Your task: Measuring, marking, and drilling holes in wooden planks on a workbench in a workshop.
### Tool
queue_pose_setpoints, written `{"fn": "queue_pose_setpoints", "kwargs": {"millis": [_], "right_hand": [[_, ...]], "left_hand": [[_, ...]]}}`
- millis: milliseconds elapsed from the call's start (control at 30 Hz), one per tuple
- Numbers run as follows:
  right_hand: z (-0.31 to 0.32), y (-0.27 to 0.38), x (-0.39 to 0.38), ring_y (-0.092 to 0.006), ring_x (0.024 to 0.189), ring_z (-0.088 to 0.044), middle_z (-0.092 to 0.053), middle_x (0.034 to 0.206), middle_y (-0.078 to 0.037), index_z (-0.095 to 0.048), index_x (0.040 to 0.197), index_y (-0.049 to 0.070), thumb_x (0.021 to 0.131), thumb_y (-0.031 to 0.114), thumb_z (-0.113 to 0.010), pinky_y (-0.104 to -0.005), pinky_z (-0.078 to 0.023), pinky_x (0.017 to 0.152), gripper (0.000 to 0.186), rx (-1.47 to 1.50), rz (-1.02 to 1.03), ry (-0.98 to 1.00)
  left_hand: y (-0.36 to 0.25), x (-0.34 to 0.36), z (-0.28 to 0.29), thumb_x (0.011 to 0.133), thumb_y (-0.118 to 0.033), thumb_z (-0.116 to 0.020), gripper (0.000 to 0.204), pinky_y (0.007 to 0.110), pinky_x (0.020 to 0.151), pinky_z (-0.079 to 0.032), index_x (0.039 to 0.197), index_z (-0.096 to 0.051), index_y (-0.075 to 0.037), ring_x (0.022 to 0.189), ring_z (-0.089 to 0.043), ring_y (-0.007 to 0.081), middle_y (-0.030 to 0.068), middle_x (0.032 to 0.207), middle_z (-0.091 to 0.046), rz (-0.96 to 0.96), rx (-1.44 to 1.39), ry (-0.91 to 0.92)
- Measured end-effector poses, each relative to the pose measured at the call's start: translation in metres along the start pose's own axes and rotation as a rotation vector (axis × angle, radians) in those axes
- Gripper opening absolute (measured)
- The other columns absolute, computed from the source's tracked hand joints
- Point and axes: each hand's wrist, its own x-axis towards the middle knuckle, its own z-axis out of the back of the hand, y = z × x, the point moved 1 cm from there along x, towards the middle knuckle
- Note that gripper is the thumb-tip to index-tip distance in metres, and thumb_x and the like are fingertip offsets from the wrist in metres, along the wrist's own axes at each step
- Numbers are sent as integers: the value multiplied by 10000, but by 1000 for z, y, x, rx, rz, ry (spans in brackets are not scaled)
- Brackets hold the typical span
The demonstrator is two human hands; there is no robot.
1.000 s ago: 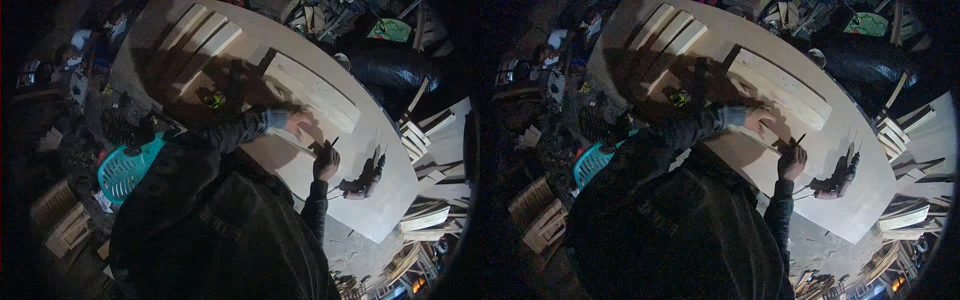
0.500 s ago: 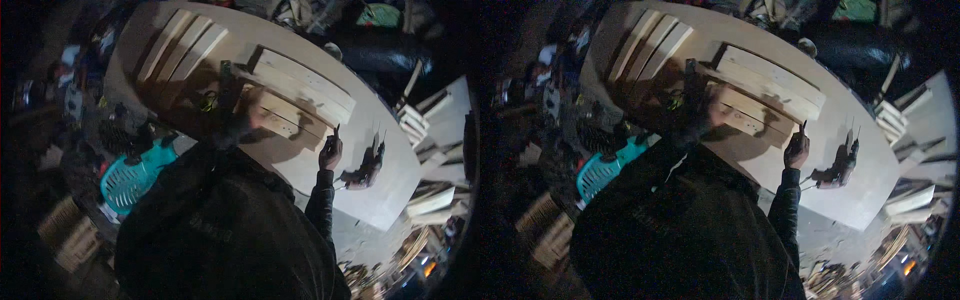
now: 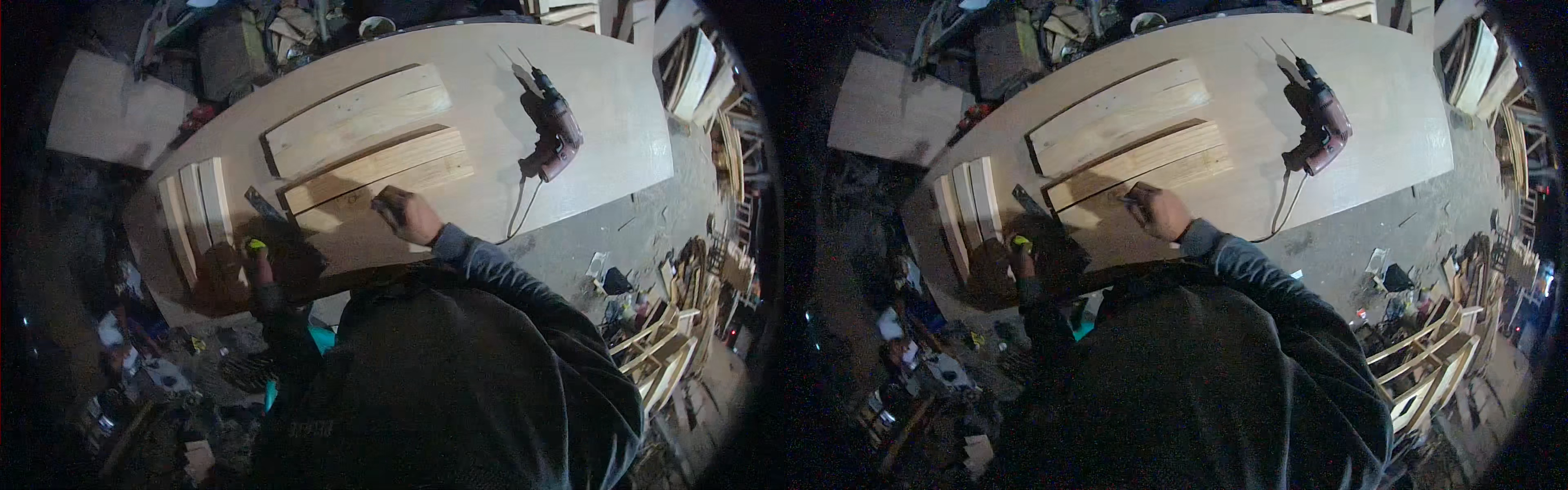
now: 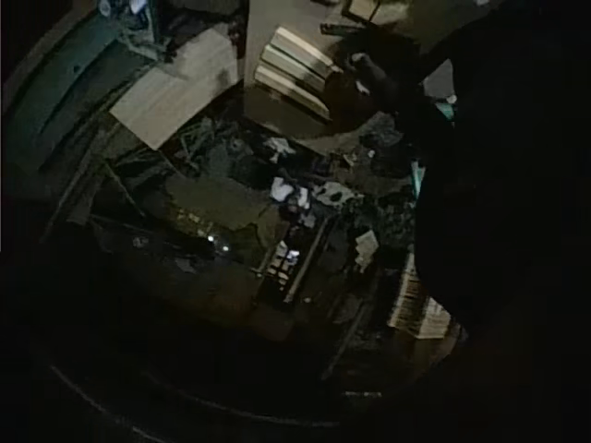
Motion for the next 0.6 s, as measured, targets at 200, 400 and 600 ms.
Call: {"fn": "queue_pose_setpoints", "kwargs": {"millis": [200, 400, 600], "right_hand": [[-35, 13, -2, -145, 672, -510, -592, 705, -71, -649, 1022, -50, 937, 178, -645, -328, -465, 648, 243, 622, -415, 46], [-2, -30, -33, -29, 580, -464, -577, 724, 43, -675, 1146, 52, 932, 242, -685, -206, -372, 513, 286, 825, -681, 110], [47, -71, -77, -58, 569, -477, -597, 722, 16, -679, 979, 78, 900, 158, -686, -228, -371, 487, 112, 906, -729, -75]], "left_hand": [[-121, -70, -116, 992, -295, -505, 351, 353, 828, -501, 1238, -543, -48, 942, -600, 200, 77, 1076, -607, -252, -250, 614], [-179, -123, -214, 954, -351, -627, 546, 425, 920, -479, 1367, -436, -49, 1099, -598, 295, 212, 1247, -575, -597, 78, 610], [-141, -116, -254, 873, -363, -708, 523, 434, 847, -499, 1245, -505, -56, 996, -630, 290, 181, 1080, -637, -591, 297, 760]]}}
